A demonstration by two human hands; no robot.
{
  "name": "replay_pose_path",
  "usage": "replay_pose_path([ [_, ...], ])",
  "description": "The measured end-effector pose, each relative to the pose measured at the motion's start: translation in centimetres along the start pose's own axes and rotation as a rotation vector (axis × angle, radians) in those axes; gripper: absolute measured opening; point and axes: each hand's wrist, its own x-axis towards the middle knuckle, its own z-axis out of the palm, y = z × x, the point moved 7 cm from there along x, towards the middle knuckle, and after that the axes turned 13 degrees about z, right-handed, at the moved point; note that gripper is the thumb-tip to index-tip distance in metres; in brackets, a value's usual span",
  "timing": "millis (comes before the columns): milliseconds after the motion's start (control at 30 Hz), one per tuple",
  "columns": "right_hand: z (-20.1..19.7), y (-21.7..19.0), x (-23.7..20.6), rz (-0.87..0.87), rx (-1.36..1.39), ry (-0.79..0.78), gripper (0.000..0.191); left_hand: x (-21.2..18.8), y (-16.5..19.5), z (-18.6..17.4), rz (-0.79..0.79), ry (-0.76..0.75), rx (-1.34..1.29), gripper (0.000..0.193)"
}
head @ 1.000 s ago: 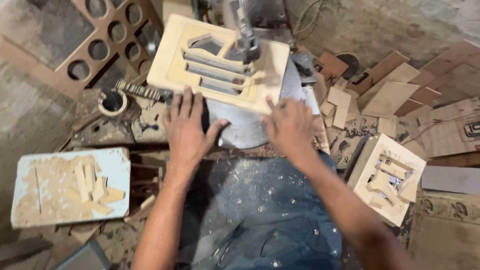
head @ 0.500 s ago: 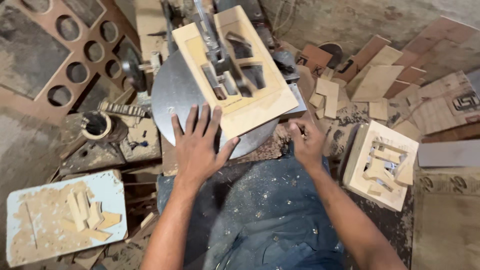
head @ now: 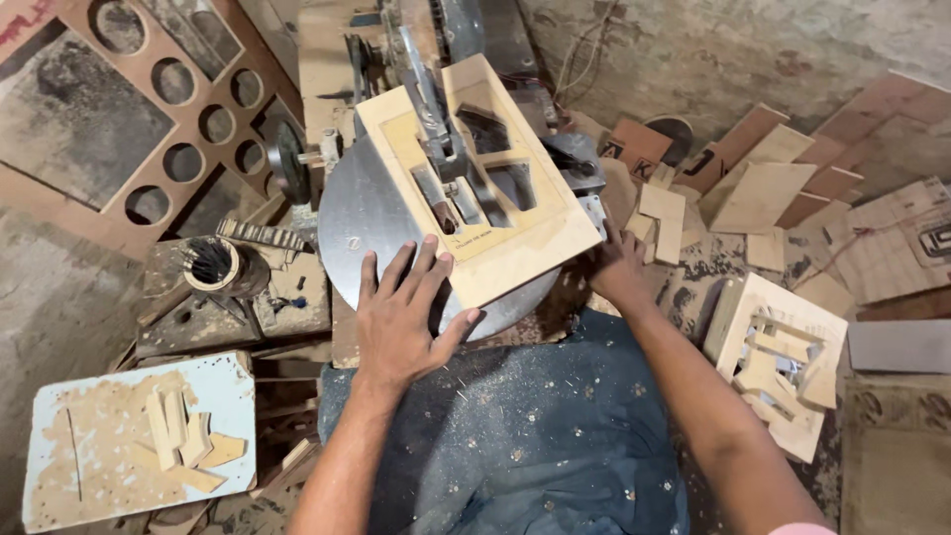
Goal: The person uses a bandsaw to cut intricate shapes into a rectangular piece of plywood. They guide the wood through the blade to create multiple internal cutouts, then remove the cut pieces and place them aside. The person then picks up a larger sheet of plywood and positions it on the bandsaw table.
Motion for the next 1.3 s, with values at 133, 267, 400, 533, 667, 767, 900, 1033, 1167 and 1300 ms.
replay_pose_path([
  [133, -0.7, -0.5, -0.5, 0.002, 0.061, 0.054, 0.052, -0.3, -0.3, -0.2, -0.019, 0.005, -0.027, 0.065],
  [267, -0.6, -0.1, -0.5, 0.027, 0.097, 0.066, 0.041, -0.3, -0.3, -0.2, -0.007, 0.014, -0.036, 0.065],
  [400, -2.4, 1.9, 1.1, 0.303, 0.62, 0.082, 0.047, -0.1, -0.3, 0.0, -0.006, 0.005, -0.033, 0.065],
  [533, -9.2, 0.1, -0.8, 0.335, 0.855, 0.407, 0.016, -0.2, -0.5, -0.2, -0.035, 0.024, -0.05, 0.066],
  [667, -15.3, -9.1, -4.9, -0.186, 0.638, 0.415, 0.032, -0.2, -0.4, 0.0, -0.047, 0.003, -0.045, 0.07],
  [767, -15.4, -14.8, -4.8, -0.311, 0.396, 0.231, 0.051, -0.1, -0.3, 0.3, -0.064, 0.006, -0.02, 0.078],
  [900, -14.1, -17.4, -2.9, -0.345, 0.155, 0.111, 0.052, 0.2, -0.4, 1.4, -0.1, -0.08, 0.029, 0.084],
  [1033, -12.8, -17.0, -1.8, -0.309, 0.069, 0.037, 0.046, 0.4, -0.5, 2.1, -0.131, -0.117, 0.065, 0.088],
  [1167, -12.4, -16.6, -1.7, -0.312, 0.146, -0.008, 0.049, 0.6, -0.5, 2.3, -0.163, -0.129, 0.056, 0.093],
  [1300, -12.2, -16.4, -1.6, -0.34, 0.147, -0.013, 0.05, 0.8, -0.6, 2.7, -0.217, -0.199, 0.024, 0.093],
])
